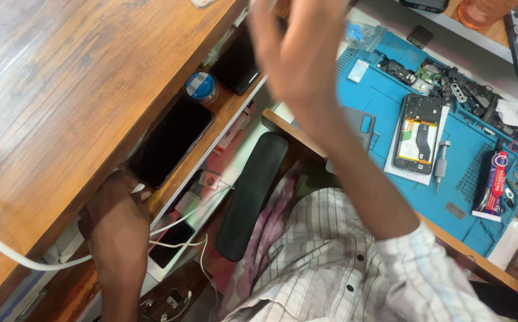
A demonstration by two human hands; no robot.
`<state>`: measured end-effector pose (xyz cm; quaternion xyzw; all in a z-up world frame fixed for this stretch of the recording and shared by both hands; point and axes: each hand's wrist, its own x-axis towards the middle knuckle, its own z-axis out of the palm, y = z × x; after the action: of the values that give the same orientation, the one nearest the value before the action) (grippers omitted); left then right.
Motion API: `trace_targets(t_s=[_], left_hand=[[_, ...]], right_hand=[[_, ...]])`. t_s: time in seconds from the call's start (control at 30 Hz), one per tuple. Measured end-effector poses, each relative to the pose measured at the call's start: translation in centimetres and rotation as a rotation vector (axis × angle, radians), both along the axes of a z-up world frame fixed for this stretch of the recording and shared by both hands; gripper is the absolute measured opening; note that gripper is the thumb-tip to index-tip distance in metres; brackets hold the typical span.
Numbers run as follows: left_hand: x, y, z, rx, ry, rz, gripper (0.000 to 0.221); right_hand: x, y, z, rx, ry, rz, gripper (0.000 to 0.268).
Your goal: The person uses a hot air gun to heat the back cover of a smartphone, then applies adhesive from a tube along the edges of the cover. The person then aligns and presses the back cover onto the phone chassis to secure it.
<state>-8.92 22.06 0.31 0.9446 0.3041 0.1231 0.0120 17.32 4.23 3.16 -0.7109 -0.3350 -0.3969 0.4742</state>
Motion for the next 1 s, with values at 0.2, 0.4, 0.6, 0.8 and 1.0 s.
trace_targets(t_s=[0.2,0.4,0.6,0.8,1.0], left_hand=[[-0.2,-0.4,-0.1,-0.079,0.015,0.014,0.023],[0.4,-1.1,0.3,-0.150,-0.081,-0.048,0.018],[1.1,-2.4,2.4,-0.590,0.011,0.250,0.014],[1.2,-2.0,2.5,-0.382,-0.004,0.113,0.014],[1.1,-2.6,2.7,-0.375,-0.014,0.104,0.020]], right_hand=[[-7.0,4.4,-5.0,-0.443,0.717,0.299,0.048],[-6.5,5.6,-8.0,-0.436,0.594,0.277,0.074],[-6.0,5.0,-7.7,-0.419,0.656,0.315,0.071],[-6.0,4.9,-7.6,-0.421,0.650,0.318,0.072],[-6.1,4.9,-7.8,-0.433,0.632,0.315,0.074]])
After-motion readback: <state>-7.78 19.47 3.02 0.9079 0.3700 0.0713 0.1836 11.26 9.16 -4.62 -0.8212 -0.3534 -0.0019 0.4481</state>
